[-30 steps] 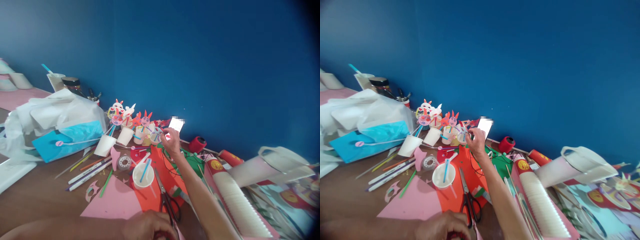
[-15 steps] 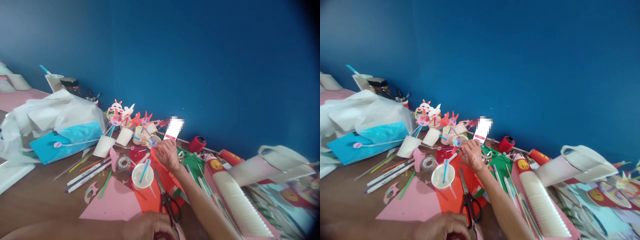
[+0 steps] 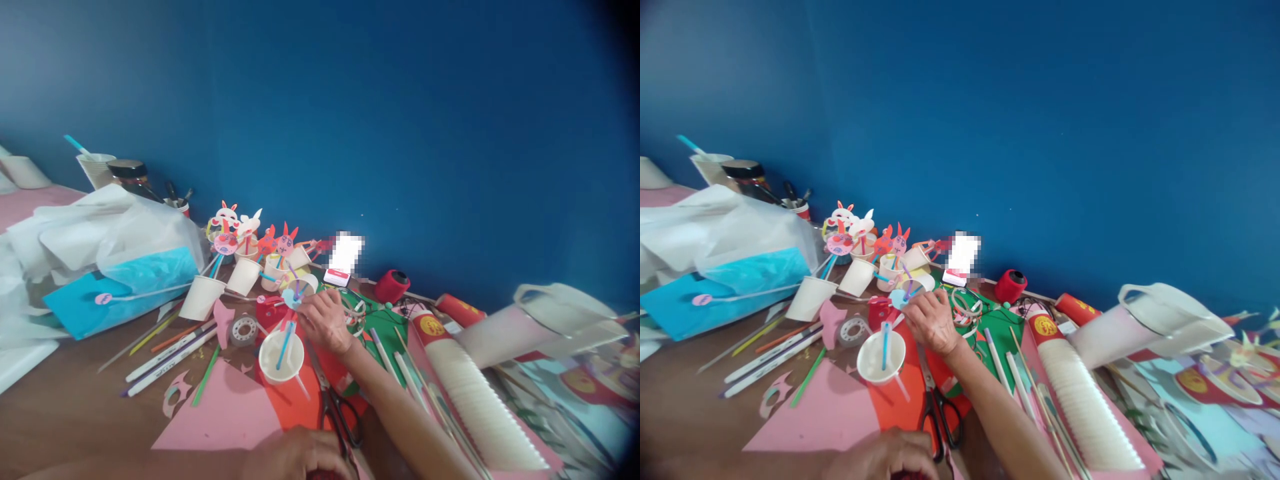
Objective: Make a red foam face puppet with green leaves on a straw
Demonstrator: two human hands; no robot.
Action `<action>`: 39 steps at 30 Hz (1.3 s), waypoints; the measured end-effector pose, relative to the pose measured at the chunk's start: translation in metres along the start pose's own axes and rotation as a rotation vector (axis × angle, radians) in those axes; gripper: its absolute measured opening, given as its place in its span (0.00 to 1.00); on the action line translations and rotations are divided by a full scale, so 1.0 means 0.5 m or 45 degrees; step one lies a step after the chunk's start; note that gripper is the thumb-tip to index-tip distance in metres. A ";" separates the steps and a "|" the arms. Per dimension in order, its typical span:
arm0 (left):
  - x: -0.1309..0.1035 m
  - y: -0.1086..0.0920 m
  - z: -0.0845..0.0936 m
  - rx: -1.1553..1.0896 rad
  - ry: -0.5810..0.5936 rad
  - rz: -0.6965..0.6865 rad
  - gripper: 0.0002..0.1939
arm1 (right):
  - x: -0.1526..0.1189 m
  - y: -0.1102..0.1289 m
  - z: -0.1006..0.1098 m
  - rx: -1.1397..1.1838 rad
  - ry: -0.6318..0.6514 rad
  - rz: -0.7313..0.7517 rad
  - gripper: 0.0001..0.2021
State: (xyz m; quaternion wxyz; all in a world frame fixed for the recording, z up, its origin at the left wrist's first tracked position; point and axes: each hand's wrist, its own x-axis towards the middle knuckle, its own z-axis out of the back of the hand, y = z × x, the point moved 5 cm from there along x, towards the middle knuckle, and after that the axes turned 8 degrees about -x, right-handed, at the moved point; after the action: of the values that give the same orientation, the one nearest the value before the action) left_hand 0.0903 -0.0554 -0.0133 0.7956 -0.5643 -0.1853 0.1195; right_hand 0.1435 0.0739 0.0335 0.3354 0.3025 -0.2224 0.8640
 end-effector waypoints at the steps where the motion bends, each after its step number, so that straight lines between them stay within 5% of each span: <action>1: 0.000 0.001 0.000 -0.003 0.002 0.003 0.09 | -0.001 0.000 -0.001 -0.006 0.004 0.003 0.04; 21: 0.000 0.005 0.000 -0.151 -0.023 -0.013 0.17 | 0.001 0.012 -0.007 -0.045 0.053 0.039 0.04; 32: 0.001 0.001 -0.001 -0.122 0.026 -0.034 0.13 | 0.003 0.013 -0.002 -0.029 0.046 0.037 0.04; 39: 0.000 -0.007 0.002 -0.147 0.009 -0.065 0.13 | 0.020 -0.015 0.011 0.150 -0.012 -0.222 0.03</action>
State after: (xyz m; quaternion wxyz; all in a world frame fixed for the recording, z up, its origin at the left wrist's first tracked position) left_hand 0.0895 -0.0557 -0.0096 0.7652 -0.6046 -0.2035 0.0862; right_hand 0.1450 0.0805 0.0456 0.3898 0.3440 -0.1458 0.8417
